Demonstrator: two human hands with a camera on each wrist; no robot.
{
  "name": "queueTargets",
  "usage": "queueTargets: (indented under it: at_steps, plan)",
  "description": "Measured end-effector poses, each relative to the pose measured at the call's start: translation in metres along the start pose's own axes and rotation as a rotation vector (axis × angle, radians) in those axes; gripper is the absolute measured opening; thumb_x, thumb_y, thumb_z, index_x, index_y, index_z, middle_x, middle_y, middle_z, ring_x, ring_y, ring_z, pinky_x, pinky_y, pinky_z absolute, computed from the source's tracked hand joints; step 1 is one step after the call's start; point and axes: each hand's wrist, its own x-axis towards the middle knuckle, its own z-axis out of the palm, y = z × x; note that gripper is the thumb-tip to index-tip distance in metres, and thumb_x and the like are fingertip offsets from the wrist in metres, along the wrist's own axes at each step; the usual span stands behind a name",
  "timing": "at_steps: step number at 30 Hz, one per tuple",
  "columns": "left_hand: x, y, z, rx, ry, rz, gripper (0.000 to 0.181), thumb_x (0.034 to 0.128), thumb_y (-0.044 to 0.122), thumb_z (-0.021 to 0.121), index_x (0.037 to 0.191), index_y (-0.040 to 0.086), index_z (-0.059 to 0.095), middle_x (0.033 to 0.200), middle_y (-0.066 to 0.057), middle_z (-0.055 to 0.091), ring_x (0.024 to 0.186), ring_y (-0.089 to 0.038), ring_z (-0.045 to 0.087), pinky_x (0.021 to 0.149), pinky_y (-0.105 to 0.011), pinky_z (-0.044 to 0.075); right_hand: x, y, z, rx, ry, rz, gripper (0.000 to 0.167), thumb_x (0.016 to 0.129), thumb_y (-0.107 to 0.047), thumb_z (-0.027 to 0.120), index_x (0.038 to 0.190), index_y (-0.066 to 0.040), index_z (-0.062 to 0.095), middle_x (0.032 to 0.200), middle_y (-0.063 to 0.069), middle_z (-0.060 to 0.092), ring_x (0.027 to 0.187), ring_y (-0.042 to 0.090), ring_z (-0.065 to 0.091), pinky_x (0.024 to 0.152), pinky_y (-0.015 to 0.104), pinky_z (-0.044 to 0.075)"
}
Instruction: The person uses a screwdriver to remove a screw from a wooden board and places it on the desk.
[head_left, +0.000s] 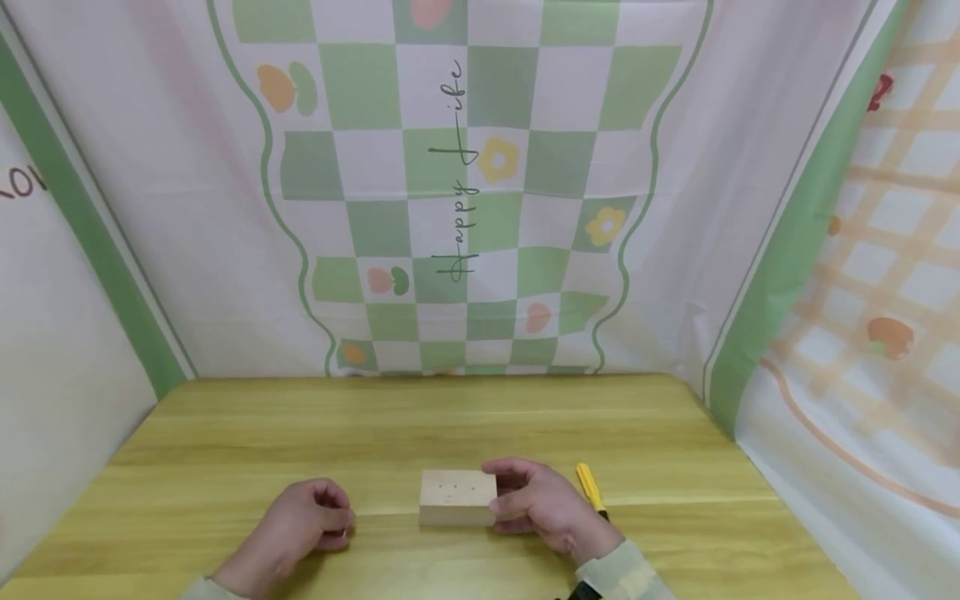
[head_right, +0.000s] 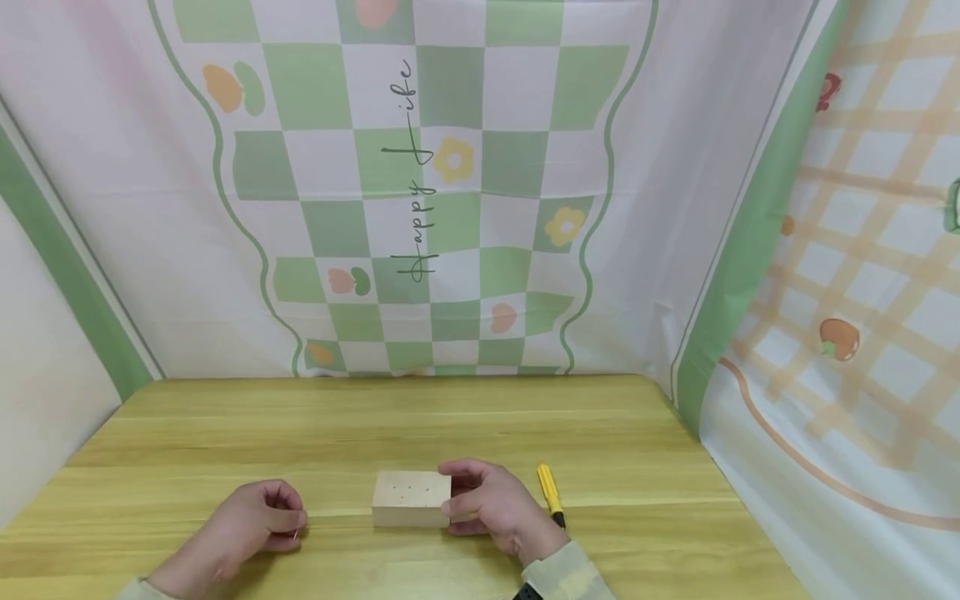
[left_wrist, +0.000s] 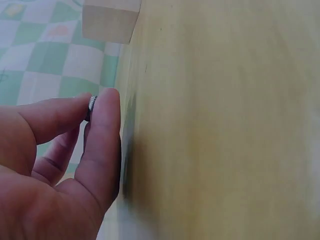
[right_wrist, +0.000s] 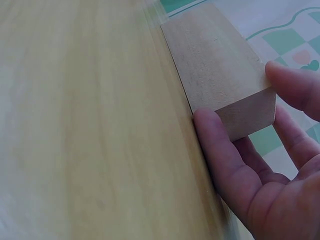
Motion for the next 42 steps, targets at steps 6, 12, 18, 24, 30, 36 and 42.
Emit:
queueTargets:
  at_steps: [6,12,18,24,30,36,42]
  plan:
    - [-0.001,0.0,0.002,0.056,0.015,-0.004,0.015,0.0835,-0.01,0.071,0.086,-0.004,0.058,0.081,-0.012,0.059,0.072,-0.023,0.062,0.065,-0.037,0.06,0.0,0.0,0.0,0.003,-0.001,-0.001,0.063,0.082,0.004,0.074,0.14,0.003,0.051,0.129,0.016,0.056,0.104,0.032,0.061,0.08,0.048,0.057]
    - [-0.001,0.004,0.005,0.142,0.021,-0.025,0.014,0.0837,-0.009,0.071,0.086,-0.002,0.058,0.079,-0.013,0.059,0.068,-0.023,0.063,0.062,-0.037,0.059,0.0,0.0,-0.001,0.007,0.001,0.002,0.063,0.082,0.004,0.075,0.14,0.003,0.051,0.129,0.016,0.056,0.104,0.032,0.061,0.08,0.048,0.058]
    - [0.0,0.008,0.01,0.205,0.025,-0.043,0.014,0.0839,-0.008,0.071,0.085,-0.001,0.058,0.077,-0.013,0.058,0.063,-0.022,0.062,0.059,-0.036,0.058,0.002,-0.003,0.0,0.0,0.029,0.005,0.063,0.08,0.005,0.075,0.139,0.004,0.052,0.127,0.017,0.056,0.103,0.031,0.061,0.079,0.048,0.058]
    - [0.002,0.009,0.012,0.266,0.03,-0.046,0.016,0.0826,-0.008,0.071,0.085,0.0,0.058,0.077,-0.012,0.057,0.064,-0.022,0.06,0.058,-0.035,0.058,0.009,-0.007,0.002,-0.029,0.045,0.012,0.06,0.081,0.004,0.075,0.138,0.002,0.054,0.127,0.016,0.056,0.103,0.031,0.06,0.081,0.048,0.057]
    - [0.002,0.01,0.013,0.34,0.026,-0.017,0.019,0.0791,-0.008,0.075,0.082,0.002,0.058,0.077,-0.01,0.056,0.062,-0.022,0.059,0.057,-0.035,0.057,0.015,-0.008,0.0,-0.032,0.053,0.011,0.061,0.08,0.004,0.075,0.138,0.002,0.054,0.128,0.016,0.056,0.103,0.032,0.061,0.079,0.049,0.058]
    - [0.003,0.009,0.013,0.408,0.006,0.017,0.019,0.0791,-0.005,0.075,0.079,0.004,0.058,0.073,-0.009,0.058,0.059,-0.02,0.059,0.054,-0.033,0.055,0.015,-0.01,0.0,-0.027,0.048,0.009,0.062,0.079,0.004,0.076,0.138,0.003,0.054,0.127,0.017,0.056,0.103,0.033,0.061,0.078,0.049,0.058]
    - [0.001,0.011,0.014,0.427,0.014,0.003,0.018,0.0797,-0.005,0.073,0.08,0.004,0.058,0.071,-0.008,0.059,0.059,-0.02,0.059,0.054,-0.033,0.054,0.016,-0.009,-0.001,-0.028,0.047,0.017,0.061,0.08,0.005,0.075,0.137,0.002,0.055,0.126,0.017,0.056,0.102,0.033,0.062,0.078,0.049,0.058]
